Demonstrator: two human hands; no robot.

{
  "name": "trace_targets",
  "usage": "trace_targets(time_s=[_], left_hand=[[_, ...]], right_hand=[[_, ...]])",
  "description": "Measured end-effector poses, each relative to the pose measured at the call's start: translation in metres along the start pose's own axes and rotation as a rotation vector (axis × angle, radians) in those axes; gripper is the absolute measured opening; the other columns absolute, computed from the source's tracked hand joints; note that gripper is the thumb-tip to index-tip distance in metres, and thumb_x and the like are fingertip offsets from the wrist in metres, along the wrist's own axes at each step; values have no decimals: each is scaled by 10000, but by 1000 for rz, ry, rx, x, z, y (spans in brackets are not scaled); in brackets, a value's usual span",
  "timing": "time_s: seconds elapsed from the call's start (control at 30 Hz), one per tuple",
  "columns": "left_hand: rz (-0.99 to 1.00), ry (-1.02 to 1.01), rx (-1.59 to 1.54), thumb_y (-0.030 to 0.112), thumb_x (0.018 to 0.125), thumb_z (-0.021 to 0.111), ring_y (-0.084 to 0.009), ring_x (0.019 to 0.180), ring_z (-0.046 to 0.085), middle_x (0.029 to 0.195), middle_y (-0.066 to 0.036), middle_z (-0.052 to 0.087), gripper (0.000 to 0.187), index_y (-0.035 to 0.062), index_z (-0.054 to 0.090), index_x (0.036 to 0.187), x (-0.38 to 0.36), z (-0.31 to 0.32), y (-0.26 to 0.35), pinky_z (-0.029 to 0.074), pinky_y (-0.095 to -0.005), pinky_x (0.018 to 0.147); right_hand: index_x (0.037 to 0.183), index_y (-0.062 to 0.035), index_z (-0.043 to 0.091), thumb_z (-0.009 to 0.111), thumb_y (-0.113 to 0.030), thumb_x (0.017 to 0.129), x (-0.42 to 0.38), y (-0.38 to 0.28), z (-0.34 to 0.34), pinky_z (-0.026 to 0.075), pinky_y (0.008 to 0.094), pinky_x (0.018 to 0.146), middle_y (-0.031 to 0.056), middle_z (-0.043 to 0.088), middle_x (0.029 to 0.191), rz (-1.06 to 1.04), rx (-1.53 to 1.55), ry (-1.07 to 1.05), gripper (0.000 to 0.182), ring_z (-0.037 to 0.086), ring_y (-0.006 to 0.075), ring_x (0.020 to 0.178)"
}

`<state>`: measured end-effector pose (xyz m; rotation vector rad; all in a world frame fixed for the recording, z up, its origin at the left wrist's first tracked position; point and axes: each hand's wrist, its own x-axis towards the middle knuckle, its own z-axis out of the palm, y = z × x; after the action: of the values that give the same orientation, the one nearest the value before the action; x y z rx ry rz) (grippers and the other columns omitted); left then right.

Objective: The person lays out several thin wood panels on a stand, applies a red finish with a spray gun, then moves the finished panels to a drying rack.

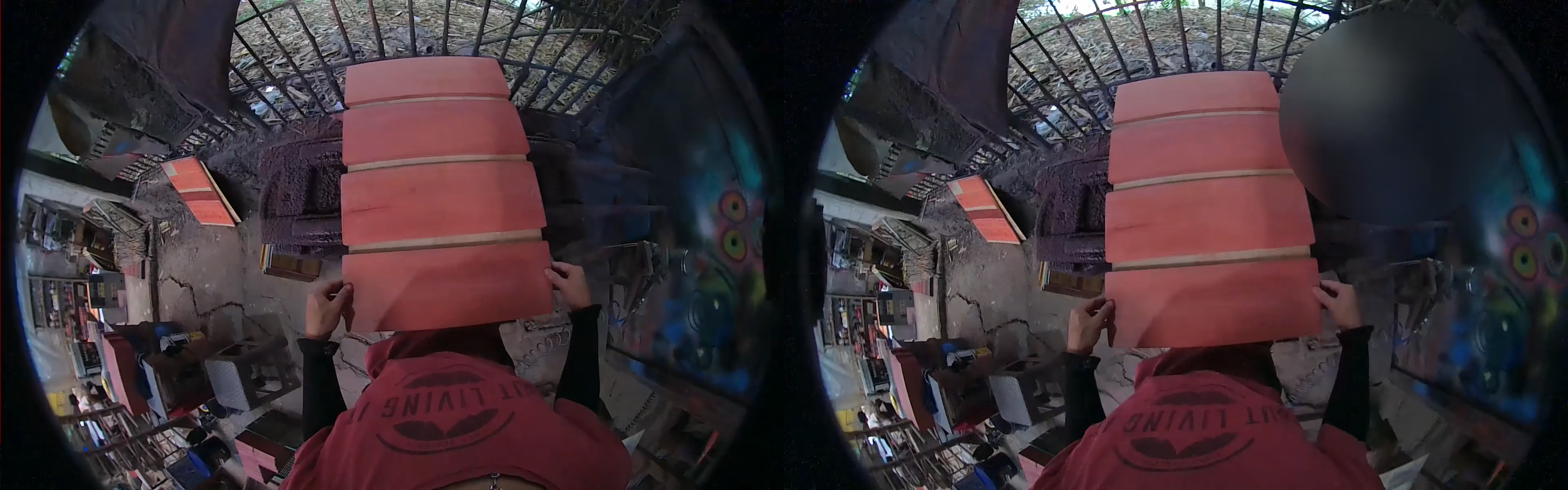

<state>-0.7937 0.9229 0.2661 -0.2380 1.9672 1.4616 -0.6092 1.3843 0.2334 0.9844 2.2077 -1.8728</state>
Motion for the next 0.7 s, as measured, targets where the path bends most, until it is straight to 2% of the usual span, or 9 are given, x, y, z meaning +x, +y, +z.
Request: trace_targets(time_s=[0.03,0.13,0.2,0.23,0.37,0.47,0.5,0.7], left_hand=[[49,49,114,239,845,650,-119,710,587,799,-81,624,343,-69,624,994,-4,4,9,504,-273,632],[165,104,159,245,842,655,-116,688,583,793,-77,625,351,-75,627,984,4,-1,-9,498,-271,623],[197,80,128,248,838,661,-111,681,578,791,-73,626,352,-73,631,980,6,-3,-15,493,-268,618],[218,60,95,251,834,666,-106,674,574,789,-69,626,353,-71,635,976,6,-3,-17,489,-265,613],[255,52,80,209,833,661,-93,647,568,753,-71,638,334,-92,632,972,13,-4,-25,463,-239,582],[254,38,81,208,835,661,-92,652,566,755,-68,635,336,-98,630,969,12,-5,-23,462,-238,585],[256,48,65,209,835,664,-91,658,564,766,-61,637,335,-94,630,975,9,-4,-20,465,-241,591],[258,11,28,196,838,661,-83,664,556,778,-52,633,324,-89,630,988,14,-6,-24,466,-234,599]], right_hand=[[1064,63,618,644,-193,836,2,2,0,505,272,662,77,653,891,-27,-35,-2,344,606,130,763],[1040,62,628,647,-184,832,6,2,2,493,261,614,77,659,856,-95,-38,20,323,600,118,732],[1044,54,630,648,-194,831,4,-2,4,497,267,613,86,661,840,-105,-14,16,328,608,124,727],[1083,38,619,620,-170,861,7,2,0,491,256,627,58,648,882,-95,-68,-7,305,604,111,739],[1096,34,617,619,-186,867,15,14,-2,458,241,572,35,629,832,-109,-142,11,318,564,85,667],[1056,17,643,630,-243,849,3,-7,2,492,277,635,79,679,843,-56,-73,-12,333,618,109,730],[1058,17,643,622,-248,855,12,12,-1,491,273,631,68,671,852,-147,-135,22,334,613,112,738],[1063,28,637,631,-246,850,17,22,0,486,258,622,36,657,837,-141,-75,47,347,594,97,706]])
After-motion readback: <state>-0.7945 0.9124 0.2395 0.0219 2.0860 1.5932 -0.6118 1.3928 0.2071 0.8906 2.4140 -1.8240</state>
